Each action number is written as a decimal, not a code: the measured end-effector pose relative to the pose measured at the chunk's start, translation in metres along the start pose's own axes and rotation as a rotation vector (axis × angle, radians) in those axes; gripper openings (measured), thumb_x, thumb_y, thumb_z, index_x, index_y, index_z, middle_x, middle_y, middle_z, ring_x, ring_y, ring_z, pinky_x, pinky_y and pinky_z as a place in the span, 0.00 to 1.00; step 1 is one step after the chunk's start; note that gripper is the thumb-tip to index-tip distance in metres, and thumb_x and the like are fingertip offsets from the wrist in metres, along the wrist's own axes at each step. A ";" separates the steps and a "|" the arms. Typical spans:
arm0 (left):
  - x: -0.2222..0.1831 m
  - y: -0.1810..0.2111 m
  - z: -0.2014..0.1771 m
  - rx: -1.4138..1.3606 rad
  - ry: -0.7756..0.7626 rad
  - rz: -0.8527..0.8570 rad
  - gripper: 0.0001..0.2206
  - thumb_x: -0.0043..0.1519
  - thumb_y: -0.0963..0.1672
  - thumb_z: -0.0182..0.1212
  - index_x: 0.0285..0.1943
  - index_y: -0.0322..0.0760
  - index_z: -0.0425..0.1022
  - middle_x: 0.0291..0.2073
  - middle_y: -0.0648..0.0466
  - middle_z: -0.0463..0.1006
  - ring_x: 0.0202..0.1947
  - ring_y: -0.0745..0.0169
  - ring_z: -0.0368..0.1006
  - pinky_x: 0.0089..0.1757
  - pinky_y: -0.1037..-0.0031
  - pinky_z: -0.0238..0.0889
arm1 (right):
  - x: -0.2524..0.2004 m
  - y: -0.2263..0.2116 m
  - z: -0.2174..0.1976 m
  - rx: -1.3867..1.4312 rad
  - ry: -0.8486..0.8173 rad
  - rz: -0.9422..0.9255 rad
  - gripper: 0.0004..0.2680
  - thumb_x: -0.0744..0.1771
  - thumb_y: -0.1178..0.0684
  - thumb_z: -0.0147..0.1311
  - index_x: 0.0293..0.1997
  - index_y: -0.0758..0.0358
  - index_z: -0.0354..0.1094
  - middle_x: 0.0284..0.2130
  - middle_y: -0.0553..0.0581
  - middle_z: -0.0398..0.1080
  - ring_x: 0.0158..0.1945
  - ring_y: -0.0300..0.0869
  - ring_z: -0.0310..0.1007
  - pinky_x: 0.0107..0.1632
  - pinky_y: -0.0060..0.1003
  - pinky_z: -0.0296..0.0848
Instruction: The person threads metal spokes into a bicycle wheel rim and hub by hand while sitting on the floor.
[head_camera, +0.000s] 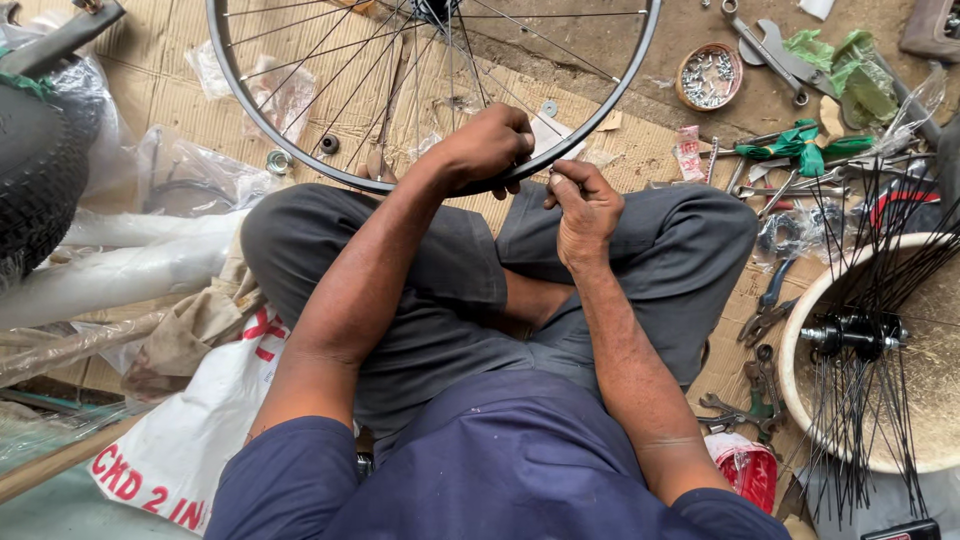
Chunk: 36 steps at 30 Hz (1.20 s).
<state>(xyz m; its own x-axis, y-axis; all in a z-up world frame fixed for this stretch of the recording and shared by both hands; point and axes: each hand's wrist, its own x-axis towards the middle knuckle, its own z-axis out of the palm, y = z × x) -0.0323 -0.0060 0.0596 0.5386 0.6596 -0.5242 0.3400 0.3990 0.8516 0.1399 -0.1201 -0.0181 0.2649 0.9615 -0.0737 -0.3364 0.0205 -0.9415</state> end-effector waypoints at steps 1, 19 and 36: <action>0.000 0.000 0.000 0.012 -0.002 -0.007 0.10 0.66 0.41 0.51 0.42 0.24 0.73 0.25 0.47 0.78 0.20 0.60 0.78 0.21 0.69 0.72 | 0.001 -0.001 0.002 -0.055 -0.001 -0.037 0.04 0.67 0.67 0.57 0.44 0.70 0.75 0.34 0.52 0.73 0.34 0.34 0.71 0.35 0.30 0.74; 0.010 -0.010 0.005 0.109 0.006 -0.007 0.11 0.67 0.42 0.53 0.41 0.23 0.76 0.24 0.46 0.79 0.20 0.60 0.77 0.22 0.69 0.72 | 0.018 0.024 0.011 -0.261 0.054 -0.096 0.07 0.63 0.67 0.65 0.35 0.65 0.69 0.30 0.47 0.71 0.34 0.30 0.69 0.38 0.26 0.72; 0.014 -0.013 -0.007 0.134 -0.153 0.119 0.14 0.66 0.47 0.55 0.47 0.30 0.78 0.28 0.47 0.83 0.28 0.61 0.80 0.32 0.65 0.72 | 0.030 0.017 -0.007 -0.120 -0.133 0.008 0.07 0.64 0.68 0.64 0.35 0.67 0.69 0.32 0.54 0.75 0.37 0.36 0.78 0.42 0.30 0.82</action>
<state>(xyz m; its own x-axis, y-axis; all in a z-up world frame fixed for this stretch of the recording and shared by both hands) -0.0343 0.0029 0.0412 0.6879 0.5889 -0.4243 0.3613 0.2293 0.9038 0.1484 -0.0931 -0.0383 0.1377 0.9895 -0.0448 -0.2255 -0.0127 -0.9742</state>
